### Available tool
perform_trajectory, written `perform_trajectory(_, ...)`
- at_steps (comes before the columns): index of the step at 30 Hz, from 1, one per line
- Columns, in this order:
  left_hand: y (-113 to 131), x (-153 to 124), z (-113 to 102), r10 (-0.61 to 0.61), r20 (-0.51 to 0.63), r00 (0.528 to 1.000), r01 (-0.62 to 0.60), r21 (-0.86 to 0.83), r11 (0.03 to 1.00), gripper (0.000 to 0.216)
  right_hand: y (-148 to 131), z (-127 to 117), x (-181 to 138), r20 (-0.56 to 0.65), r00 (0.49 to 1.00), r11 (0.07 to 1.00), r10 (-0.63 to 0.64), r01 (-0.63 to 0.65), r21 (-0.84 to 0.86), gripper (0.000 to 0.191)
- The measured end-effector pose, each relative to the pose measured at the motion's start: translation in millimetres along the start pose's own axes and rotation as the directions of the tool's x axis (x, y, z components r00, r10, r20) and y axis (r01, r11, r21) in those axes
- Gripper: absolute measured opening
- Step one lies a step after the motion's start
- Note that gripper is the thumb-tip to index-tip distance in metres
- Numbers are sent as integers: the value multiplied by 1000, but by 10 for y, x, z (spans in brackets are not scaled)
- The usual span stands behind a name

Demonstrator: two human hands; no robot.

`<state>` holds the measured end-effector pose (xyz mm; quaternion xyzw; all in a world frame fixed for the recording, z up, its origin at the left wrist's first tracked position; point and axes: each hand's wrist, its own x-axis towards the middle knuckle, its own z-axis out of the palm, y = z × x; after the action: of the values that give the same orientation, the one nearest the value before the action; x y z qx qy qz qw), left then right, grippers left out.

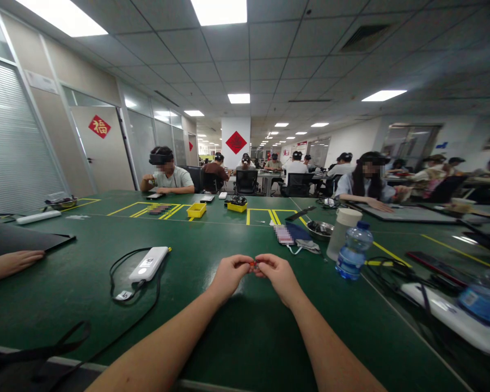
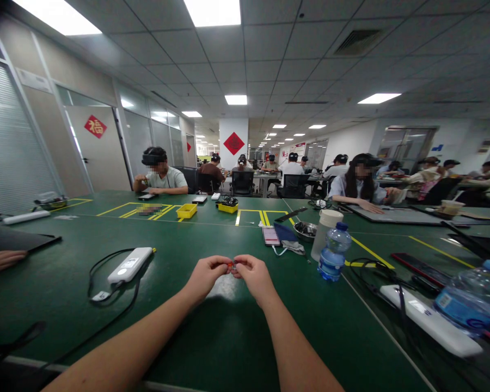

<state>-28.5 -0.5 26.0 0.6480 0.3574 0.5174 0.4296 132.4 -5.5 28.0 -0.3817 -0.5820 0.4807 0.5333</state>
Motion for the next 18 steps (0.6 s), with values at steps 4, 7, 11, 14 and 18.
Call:
perform_trajectory(4, 27, -4, 13, -24, -6, 1000, 24, -26, 999, 22, 10, -7, -1, -1, 999, 998, 46, -46, 47, 28)
perform_trajectory(7, -18, -1, 15, -57, 8, 998, 57, -3, 998, 18, 71, -16, 7, 28, 996, 996, 85, -86, 26, 30)
perform_trajectory(11, -112, 8, 14, -77, 36, 996, 73, 92, 993, 18, 165, -27, 32, 52, 994, 987, 99, -91, -128, 38)
perform_trajectory(14, -129, 16, 10, -30, 45, 999, 24, 131, 991, 22, 153, -25, 41, 70, 997, 983, 21, -7, -184, 38)
perform_trajectory(18, -70, 13, 3, 84, 18, 996, -86, 129, 988, 23, 38, -17, 26, 54, 993, 977, -107, 115, -182, 32)
